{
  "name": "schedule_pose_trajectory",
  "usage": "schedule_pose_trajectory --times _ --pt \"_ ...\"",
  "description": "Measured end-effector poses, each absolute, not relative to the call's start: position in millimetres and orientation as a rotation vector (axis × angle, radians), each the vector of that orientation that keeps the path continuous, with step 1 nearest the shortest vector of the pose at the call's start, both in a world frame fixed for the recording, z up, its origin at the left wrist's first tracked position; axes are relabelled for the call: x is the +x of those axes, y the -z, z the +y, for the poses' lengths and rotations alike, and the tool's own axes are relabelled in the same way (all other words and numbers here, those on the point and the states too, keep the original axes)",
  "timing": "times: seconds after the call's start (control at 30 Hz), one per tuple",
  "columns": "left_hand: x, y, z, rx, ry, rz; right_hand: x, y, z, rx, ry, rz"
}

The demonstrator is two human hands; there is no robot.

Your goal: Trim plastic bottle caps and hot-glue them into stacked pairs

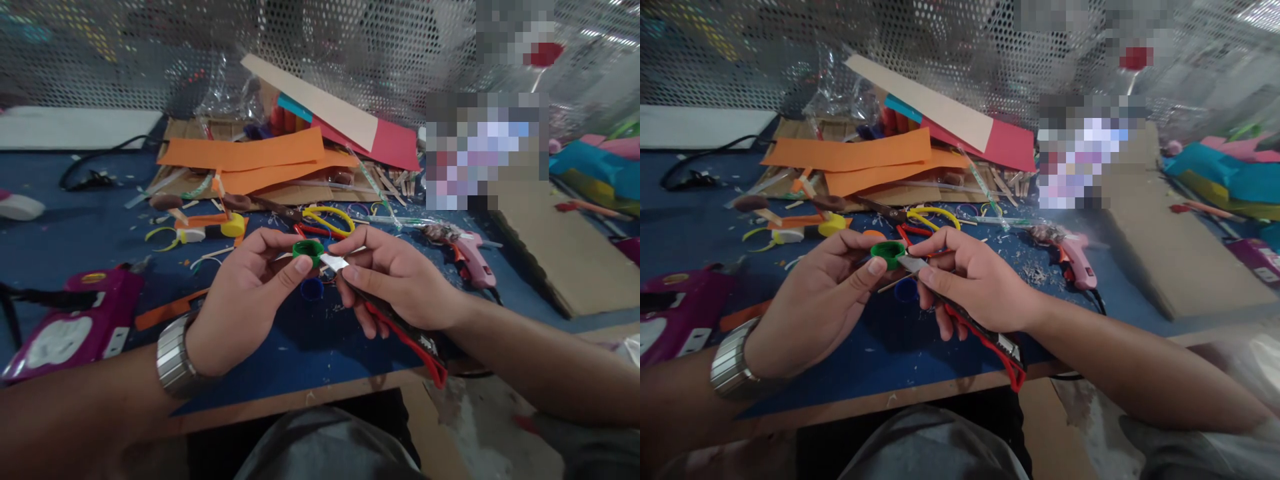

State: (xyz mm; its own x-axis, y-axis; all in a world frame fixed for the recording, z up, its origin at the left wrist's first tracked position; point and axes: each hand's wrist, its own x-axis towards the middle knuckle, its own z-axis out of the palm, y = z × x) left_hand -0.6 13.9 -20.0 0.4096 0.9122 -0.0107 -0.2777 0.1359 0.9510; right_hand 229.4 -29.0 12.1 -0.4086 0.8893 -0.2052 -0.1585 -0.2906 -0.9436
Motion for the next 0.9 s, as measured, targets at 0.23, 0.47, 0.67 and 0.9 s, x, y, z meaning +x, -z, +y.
schedule_pose_trajectory --times 0.23,0.47,0.67,0.9 --pt "-0.2 15.1 13.1 1.113 -0.986 0.769 229.1 -11.7 -28.6 -1.017 -1.787 -1.192" --pt "2.7 12.7 7.5 1.302 -0.922 0.892 226.2 -8.4 -28.2 -1.011 -1.795 -1.196" --pt "0.7 17.1 11.7 1.185 -0.948 0.851 227.9 -10.5 -26.9 -1.022 -1.782 -1.190" --pt "1.0 14.2 16.4 1.169 -1.009 0.897 221.2 -6.4 -33.3 -0.975 -1.883 -1.222"
